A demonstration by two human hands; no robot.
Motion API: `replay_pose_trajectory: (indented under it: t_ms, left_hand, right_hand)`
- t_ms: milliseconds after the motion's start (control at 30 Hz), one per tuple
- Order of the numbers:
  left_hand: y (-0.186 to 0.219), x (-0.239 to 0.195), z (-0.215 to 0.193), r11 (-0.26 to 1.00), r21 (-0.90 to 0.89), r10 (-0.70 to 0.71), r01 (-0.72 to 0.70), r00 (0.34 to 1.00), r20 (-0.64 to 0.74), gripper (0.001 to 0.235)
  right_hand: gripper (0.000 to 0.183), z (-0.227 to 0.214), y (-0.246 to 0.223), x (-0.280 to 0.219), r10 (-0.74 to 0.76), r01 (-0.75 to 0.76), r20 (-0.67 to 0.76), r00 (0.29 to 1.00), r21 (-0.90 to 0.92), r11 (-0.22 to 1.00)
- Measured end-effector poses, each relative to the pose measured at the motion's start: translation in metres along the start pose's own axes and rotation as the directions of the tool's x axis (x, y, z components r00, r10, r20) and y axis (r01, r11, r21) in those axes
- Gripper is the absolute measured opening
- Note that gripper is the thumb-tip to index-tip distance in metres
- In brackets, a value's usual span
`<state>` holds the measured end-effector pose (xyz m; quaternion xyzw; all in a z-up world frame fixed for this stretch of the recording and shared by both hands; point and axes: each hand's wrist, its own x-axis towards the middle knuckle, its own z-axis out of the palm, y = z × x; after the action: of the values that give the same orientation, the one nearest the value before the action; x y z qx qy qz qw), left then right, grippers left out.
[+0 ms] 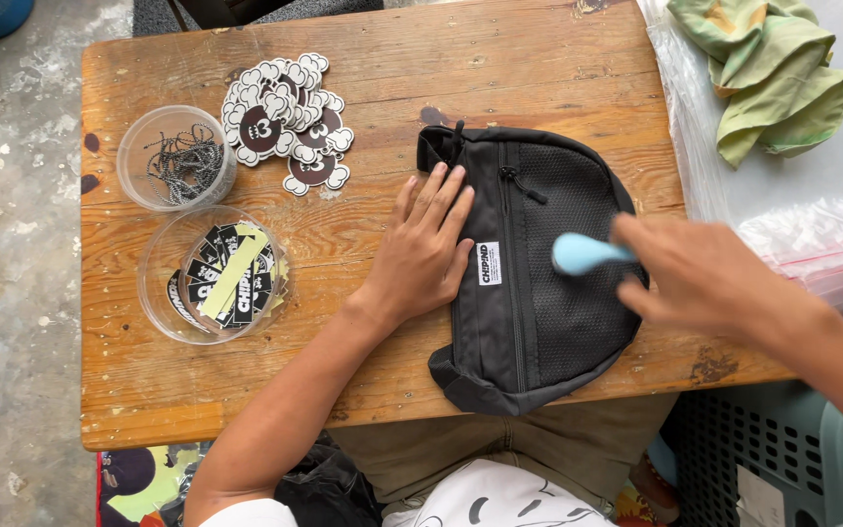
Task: The person cleans a black mesh bag with a blue brush, scrubbing the surface thoroughly. They then attach a small metal chain to a cartoon character tag and affix the tag to the bag's zipper pull.
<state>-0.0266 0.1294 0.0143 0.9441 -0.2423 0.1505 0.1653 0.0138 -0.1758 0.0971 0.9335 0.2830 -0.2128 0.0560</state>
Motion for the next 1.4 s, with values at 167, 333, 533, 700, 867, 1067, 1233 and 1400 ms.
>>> replay_pose_trajectory:
  t_ms: [167, 333, 533, 700, 867, 1067, 1233, 1400]
  left_hand:
    - [0.006, 0.005, -0.004, 0.934, -0.280, 0.201, -0.219, 0.975, -0.092, 0.030]
    - [0.006, 0.007, -0.004, 0.860, -0.473, 0.174, -0.191, 0.981, -0.080, 0.022]
    - [-0.003, 0.006, -0.008, 0.864, -0.473, 0.150, -0.172, 0.985, -0.085, 0.020]
    - [-0.016, 0.007, -0.022, 0.691, -0.723, 0.034, 0.005, 0.999, 0.039, 0.032]
    - [-0.020, -0.002, -0.044, 0.450, -0.882, -0.009, 0.143, 0.988, 0.155, 0.024]
    - [0.013, -0.003, -0.058, 0.402, -0.904, -0.171, 0.148, 0.982, 0.084, 0.035]
    - [0.020, 0.001, -0.046, 0.092, -0.956, -0.348, 0.280, 0.908, 0.232, 0.026]
    - [0.018, 0.011, -0.023, -0.091, -0.901, -0.490, 0.425, 0.768, 0.412, 0.013]
  right_hand:
    - [0.021, 0.066, 0.024, -0.032, -0.301, 0.266, -0.169, 0.939, -0.202, 0.943]
    - [0.008, 0.055, 0.018, -0.036, -0.613, 0.457, -0.285, 0.737, -0.458, 0.762]
    - [0.012, 0.039, 0.026, -0.023, -0.615, 0.621, -0.516, 0.596, -0.190, 0.760]
    - [0.034, 0.008, 0.024, -0.026, -0.158, 0.604, -0.758, 0.633, 0.356, 0.713]
    - [0.020, -0.013, 0.013, -0.021, 0.242, 0.445, -0.762, 0.601, 0.570, 0.691]
    - [0.022, -0.024, 0.014, 0.013, 0.354, 0.374, -0.759, 0.547, 0.599, 0.708]
    - [0.033, -0.016, 0.011, 0.039, 0.448, 0.249, -0.538, 0.714, 0.793, 0.556]
    - [0.019, 0.029, 0.036, 0.074, 0.418, -0.004, -0.458, 0.784, 0.670, 0.742]
